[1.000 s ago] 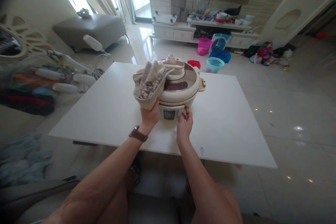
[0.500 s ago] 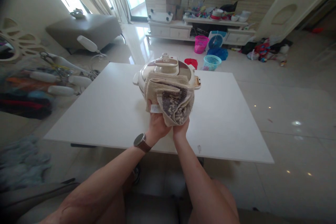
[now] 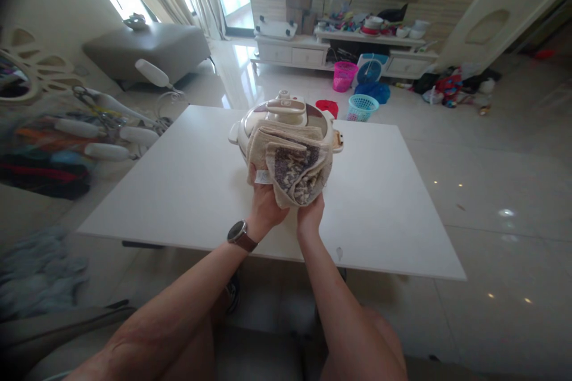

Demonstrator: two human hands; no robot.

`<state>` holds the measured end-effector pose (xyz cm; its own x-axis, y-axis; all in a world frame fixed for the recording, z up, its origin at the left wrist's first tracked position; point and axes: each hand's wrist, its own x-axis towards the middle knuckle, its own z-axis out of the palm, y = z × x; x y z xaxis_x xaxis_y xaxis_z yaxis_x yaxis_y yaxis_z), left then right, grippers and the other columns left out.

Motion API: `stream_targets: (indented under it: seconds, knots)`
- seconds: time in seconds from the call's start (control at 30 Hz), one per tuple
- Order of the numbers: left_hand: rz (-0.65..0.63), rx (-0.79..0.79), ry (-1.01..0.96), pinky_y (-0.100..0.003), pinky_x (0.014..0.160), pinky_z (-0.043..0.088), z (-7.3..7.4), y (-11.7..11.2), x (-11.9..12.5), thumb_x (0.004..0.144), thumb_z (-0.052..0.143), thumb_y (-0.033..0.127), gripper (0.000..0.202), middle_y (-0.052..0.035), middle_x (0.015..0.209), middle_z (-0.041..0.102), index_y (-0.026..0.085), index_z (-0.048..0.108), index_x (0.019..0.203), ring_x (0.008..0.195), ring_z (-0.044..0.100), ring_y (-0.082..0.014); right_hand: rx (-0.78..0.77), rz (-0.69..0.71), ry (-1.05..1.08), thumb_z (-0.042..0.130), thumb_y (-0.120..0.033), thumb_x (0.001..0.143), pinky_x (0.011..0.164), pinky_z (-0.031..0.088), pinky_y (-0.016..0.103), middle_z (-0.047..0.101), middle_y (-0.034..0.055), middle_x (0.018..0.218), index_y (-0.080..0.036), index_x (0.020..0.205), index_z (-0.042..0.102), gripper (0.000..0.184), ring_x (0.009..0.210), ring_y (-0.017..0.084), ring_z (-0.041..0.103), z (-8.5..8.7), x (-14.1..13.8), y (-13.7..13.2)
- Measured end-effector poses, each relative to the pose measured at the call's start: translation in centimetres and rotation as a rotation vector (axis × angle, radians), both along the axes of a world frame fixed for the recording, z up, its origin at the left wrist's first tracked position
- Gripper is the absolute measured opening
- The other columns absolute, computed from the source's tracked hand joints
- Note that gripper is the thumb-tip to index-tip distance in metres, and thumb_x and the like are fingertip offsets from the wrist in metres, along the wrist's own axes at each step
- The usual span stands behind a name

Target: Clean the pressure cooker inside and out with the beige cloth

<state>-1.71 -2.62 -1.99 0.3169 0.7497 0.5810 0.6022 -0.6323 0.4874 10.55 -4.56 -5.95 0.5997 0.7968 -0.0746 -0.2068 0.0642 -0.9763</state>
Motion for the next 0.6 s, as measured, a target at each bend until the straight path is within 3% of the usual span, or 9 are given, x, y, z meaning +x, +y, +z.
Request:
stream_targets:
  seconds: [0.13,0.37,0.6]
  knots:
    - [0.113,0.048,-0.188,-0.058,0.138,-0.001,-0.5,1.5,-1.0,0.091,0.068,0.044,0.049,-0.0183,0.147,0.069,0.02,0.077,0.133,0.162,0.038,-0.0381,-0.104,0.007,0.116,0.07,-0.034,0.068,0.076,0.053,0.029,0.074,0.0053,0.127,-0.024,0.116,0.071,0.049,0.1,0.019,0.068,0.7,-0.4,-0.4]
    - [0.211,-0.088,-0.545,-0.05,0.139,0.013,-2.2,3.5,-2.2,0.094,0.066,0.057,0.049,-0.0123,0.149,0.069,0.023,0.079,0.128,0.163,0.037,-0.0299,-0.135,0.001,0.16,0.067,-0.03,0.065,0.07,0.051,0.025,0.071,0.0053,0.137,-0.026,0.118,0.069,0.053,0.108,0.02,0.068,1.0,-0.2,-0.3]
    - [0.22,-0.189,-0.878,-0.042,0.139,0.013,-0.7,3.6,-1.9,0.09,0.074,0.065,0.066,-0.01,0.158,0.063,0.023,0.072,0.14,0.168,0.025,-0.027,-0.141,-0.02,0.163,0.067,-0.03,0.063,0.07,0.051,0.025,0.072,0.0065,0.135,-0.024,0.117,0.069,0.054,0.107,0.02,0.069,1.3,-0.5,-0.3]
